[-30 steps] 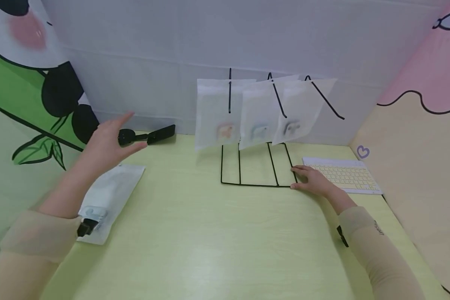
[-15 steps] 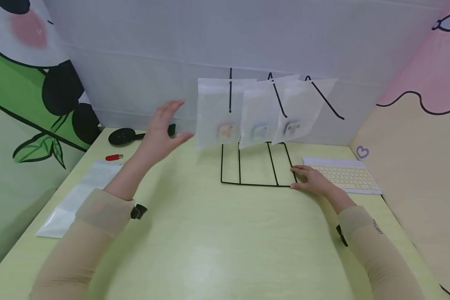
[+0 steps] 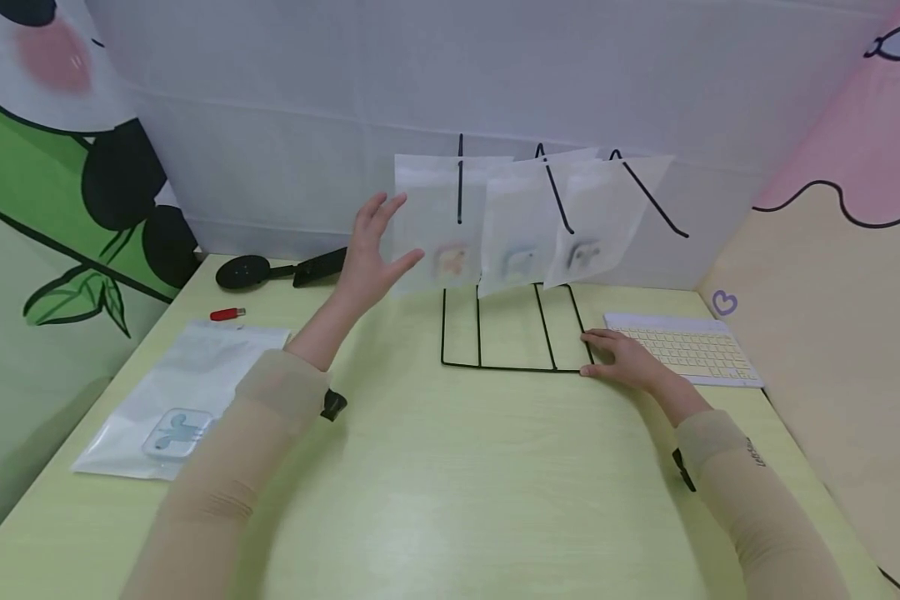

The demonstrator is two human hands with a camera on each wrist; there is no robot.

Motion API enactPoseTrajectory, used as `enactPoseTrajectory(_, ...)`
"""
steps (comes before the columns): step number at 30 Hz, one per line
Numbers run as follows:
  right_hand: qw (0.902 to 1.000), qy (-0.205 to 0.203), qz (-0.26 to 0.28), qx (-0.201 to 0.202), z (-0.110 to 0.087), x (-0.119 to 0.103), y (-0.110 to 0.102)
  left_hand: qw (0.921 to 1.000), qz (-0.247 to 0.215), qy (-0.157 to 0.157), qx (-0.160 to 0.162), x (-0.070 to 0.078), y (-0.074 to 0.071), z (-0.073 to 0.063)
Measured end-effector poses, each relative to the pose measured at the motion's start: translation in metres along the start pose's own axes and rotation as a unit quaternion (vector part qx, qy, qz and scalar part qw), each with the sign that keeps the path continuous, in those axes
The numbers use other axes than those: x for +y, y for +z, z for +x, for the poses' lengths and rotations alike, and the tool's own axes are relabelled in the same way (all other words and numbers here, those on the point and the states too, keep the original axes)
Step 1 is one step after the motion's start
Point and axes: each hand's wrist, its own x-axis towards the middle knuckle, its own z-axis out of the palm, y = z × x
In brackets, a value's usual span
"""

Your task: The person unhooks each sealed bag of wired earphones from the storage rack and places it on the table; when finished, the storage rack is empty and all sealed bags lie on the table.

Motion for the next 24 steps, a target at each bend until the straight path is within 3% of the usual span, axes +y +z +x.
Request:
enactPoseTrajectory(4,1.0,0.002,-0.001,-0.001,0.0,0.001,0.0,0.9994,-0.032,-0.002,0.013,-0.005,0.006,0.006)
enactPoseTrajectory(9,1.0,0.005,0.0,-0.001,0.0,0.002,-0.001,0.9988,-0.031,0.01,0.036,-0.008,0.014,0.011)
enactPoseTrajectory(17,1.0,0.004,0.004,0.002,0.0,0.004,0.0,0.9929,-0.018,0.086,0.08,-0.008,0.024,0.012)
enactPoseTrajectory(24,1.0,0.001,0.006,0.0,0.002,0.004,0.001,0.98,-0.003,0.151,0.129,-0.008,0.028,0.009)
